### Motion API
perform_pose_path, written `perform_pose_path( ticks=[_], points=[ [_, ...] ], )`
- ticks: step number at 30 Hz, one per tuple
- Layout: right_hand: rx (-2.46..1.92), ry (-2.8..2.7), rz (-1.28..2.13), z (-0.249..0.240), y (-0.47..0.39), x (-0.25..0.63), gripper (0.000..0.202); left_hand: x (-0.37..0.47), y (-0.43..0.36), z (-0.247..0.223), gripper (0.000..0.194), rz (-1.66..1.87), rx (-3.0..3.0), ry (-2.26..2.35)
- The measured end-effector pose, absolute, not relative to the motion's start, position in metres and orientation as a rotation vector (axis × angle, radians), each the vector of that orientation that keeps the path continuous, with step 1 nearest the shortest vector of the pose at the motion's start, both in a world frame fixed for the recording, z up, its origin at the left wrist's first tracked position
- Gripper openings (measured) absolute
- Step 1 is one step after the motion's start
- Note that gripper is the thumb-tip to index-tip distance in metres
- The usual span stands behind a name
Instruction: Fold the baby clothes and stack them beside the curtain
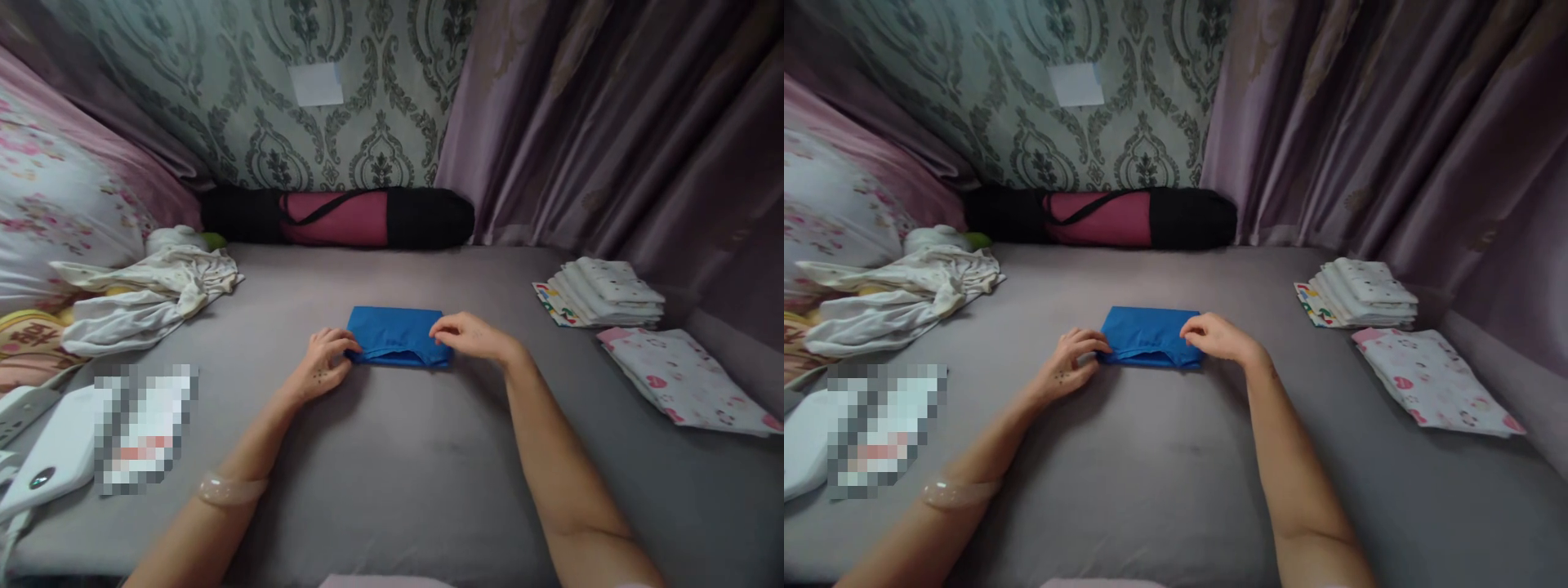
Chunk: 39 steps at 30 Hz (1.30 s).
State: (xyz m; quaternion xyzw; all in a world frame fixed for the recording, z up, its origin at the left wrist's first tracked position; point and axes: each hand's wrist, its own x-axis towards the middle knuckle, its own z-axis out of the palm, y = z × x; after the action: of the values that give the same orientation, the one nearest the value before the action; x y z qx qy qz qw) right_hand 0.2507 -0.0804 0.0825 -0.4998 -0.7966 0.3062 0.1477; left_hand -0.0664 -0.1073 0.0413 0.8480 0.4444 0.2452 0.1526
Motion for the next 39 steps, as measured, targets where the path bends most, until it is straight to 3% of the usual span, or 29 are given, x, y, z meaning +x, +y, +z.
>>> perform_pose_path(
  ticks=[3,6,16,24,29,39],
  points=[
    [-1.551,-2.160,0.468,0.075,-0.072,0.230,0.041,-0.073,-0.109,0.035,0.030,0.858,2.366,1.339],
    [-1.550,-2.288,0.288,0.060,-0.068,0.205,0.052,-0.078,-0.109,0.030,0.029,0.887,2.346,1.367],
    [-1.547,-2.570,0.254,0.015,-0.068,0.200,0.063,-0.089,-0.105,0.021,0.029,0.756,2.364,1.332],
    [-1.656,-2.577,0.446,0.043,-0.059,0.190,0.058,-0.091,-0.105,0.026,0.031,0.756,2.304,1.360],
    [-1.606,-2.490,0.338,0.060,-0.055,0.142,0.058,-0.091,-0.105,0.025,0.030,0.767,2.297,1.367],
    [-1.615,-2.487,0.177,0.012,-0.057,0.108,0.060,-0.098,-0.101,0.019,0.029,0.940,2.257,1.363]
  ],
)
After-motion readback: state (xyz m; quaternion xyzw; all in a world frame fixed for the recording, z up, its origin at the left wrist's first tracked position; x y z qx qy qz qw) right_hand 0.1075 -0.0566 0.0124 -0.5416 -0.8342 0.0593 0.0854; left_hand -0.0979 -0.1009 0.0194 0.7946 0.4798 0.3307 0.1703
